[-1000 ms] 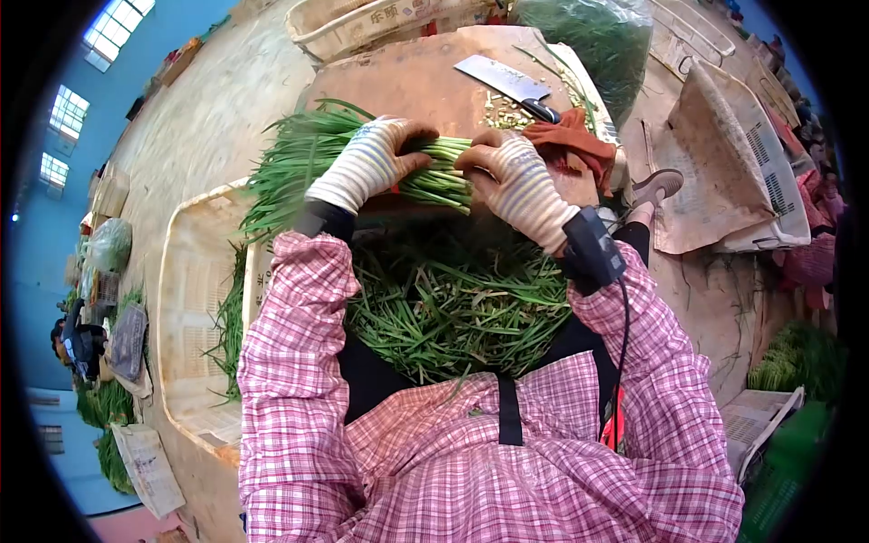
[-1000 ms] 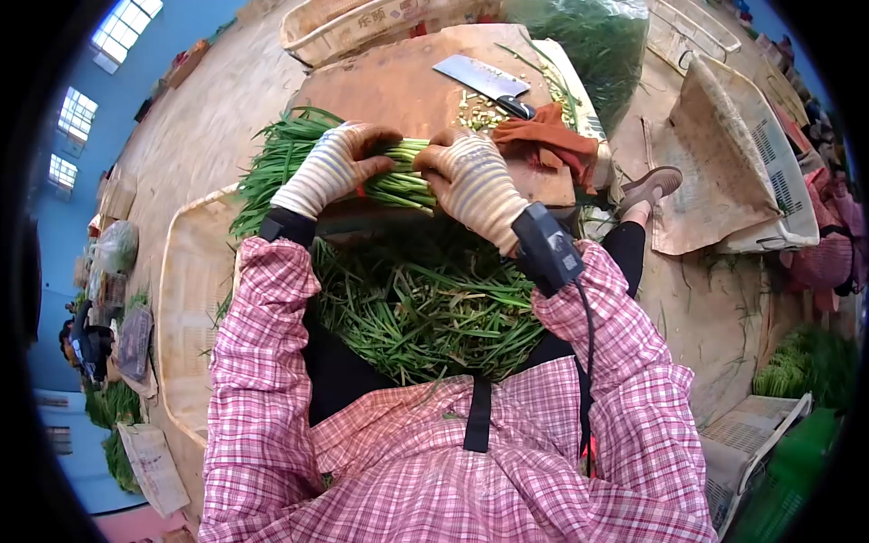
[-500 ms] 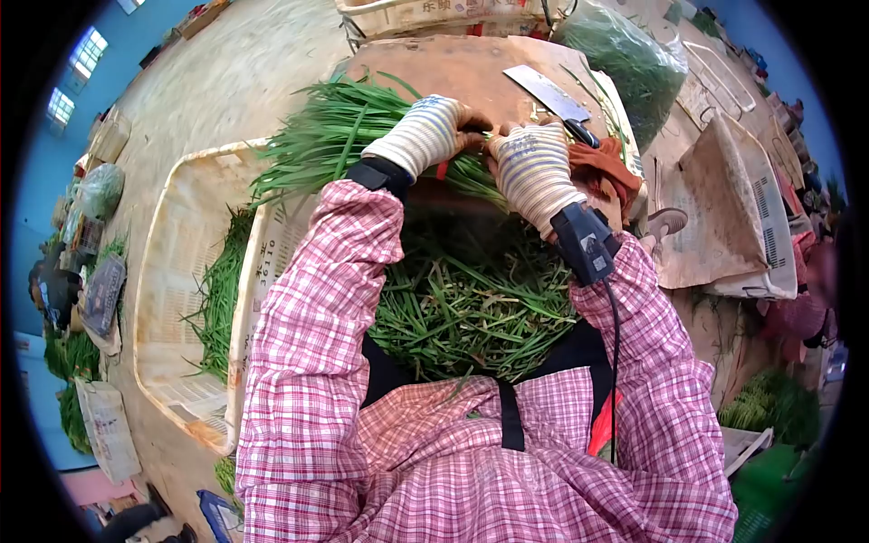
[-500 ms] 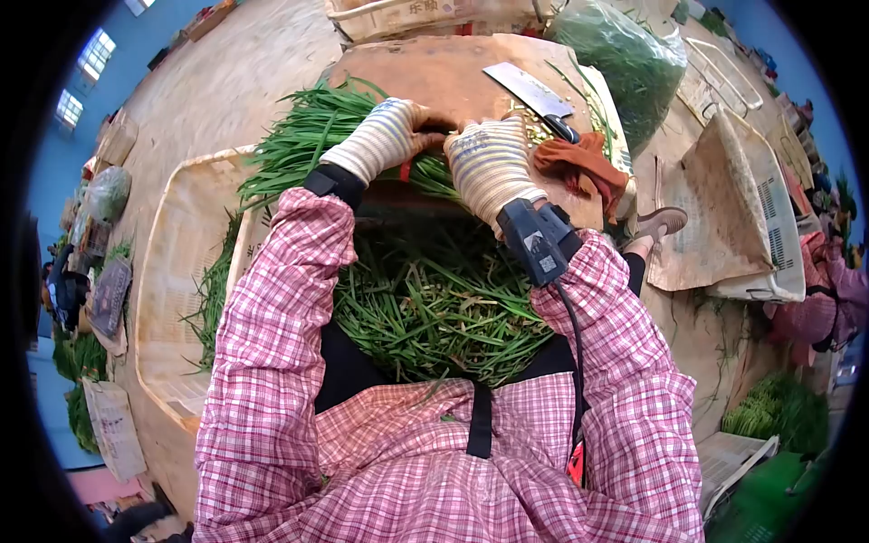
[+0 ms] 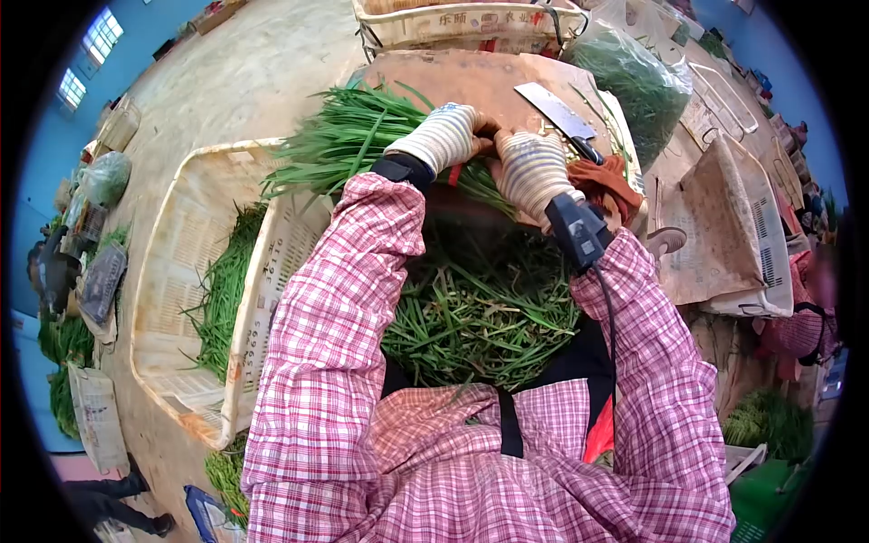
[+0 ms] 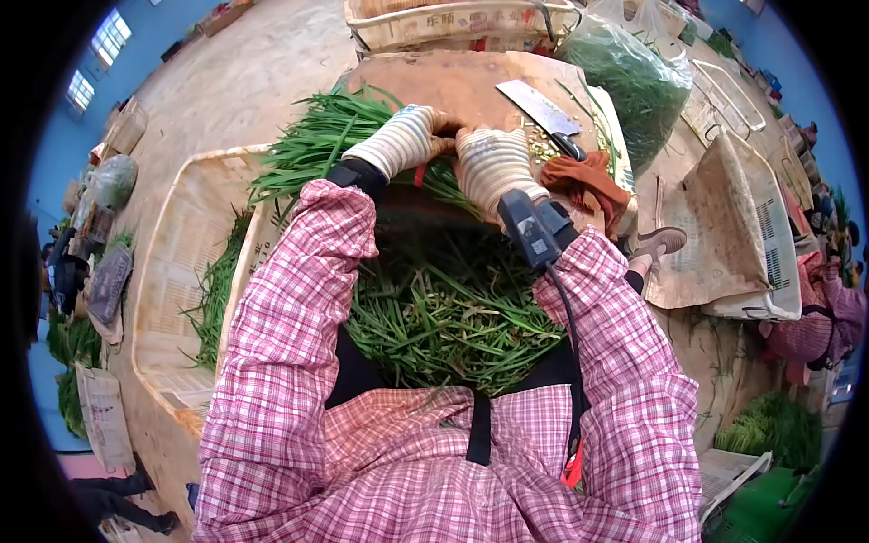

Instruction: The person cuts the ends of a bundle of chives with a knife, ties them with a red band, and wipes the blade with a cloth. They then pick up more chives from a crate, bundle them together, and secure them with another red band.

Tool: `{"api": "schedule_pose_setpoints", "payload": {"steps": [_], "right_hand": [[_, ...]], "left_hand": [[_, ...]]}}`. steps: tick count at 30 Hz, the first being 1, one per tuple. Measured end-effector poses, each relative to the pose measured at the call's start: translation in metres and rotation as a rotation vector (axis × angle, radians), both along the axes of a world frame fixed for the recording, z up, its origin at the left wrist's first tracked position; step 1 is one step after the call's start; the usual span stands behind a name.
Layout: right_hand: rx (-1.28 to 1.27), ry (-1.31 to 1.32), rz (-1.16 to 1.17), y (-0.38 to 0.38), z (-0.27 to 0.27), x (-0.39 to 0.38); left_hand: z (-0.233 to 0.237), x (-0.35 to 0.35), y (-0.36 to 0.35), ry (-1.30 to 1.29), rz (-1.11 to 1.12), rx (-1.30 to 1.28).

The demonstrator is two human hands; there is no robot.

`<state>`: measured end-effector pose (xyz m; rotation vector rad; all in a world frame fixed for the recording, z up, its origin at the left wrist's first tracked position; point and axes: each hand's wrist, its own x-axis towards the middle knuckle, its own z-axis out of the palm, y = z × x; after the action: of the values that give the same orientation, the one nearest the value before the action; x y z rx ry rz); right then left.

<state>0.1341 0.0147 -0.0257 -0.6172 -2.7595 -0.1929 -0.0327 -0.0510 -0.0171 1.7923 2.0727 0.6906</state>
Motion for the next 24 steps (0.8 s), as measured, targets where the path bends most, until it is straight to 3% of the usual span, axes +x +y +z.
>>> {"api": "schedule_pose_setpoints", "payload": {"steps": [2,3,6,10,12,14,18,24], "right_hand": [[0.061,0.004,0.005,0.003,-0.006,-0.002],[-0.067,-0.109,-0.051,0.003,0.002,-0.001],[-0.254,0.163,0.189,0.021,-0.014,0.010],[-0.146,0.137,0.242,0.017,-0.010,0.003],[-0.214,0.122,0.169,0.014,-0.007,0.002],[-0.247,0.177,0.165,0.016,-0.008,0.001],[-0.182,0.086,0.251,0.019,-0.003,0.002],[-0.310,-0.035,0.054,0.004,0.023,-0.013]], "left_hand": [[0.004,0.002,-0.003,-0.011,0.004,-0.002],[0.003,0.001,-0.002,-0.031,-0.007,-0.010],[0.001,-0.001,-0.002,-0.069,-0.011,0.002],[0.002,-0.002,-0.002,-0.079,-0.009,0.021],[0.001,-0.002,-0.008,-0.147,-0.008,0.065],[0.001,-0.003,-0.021,-0.034,0.045,0.130],[-0.008,-0.005,-0.029,-0.145,0.093,0.118],[-0.016,-0.004,-0.024,-0.160,0.102,0.136]]}}
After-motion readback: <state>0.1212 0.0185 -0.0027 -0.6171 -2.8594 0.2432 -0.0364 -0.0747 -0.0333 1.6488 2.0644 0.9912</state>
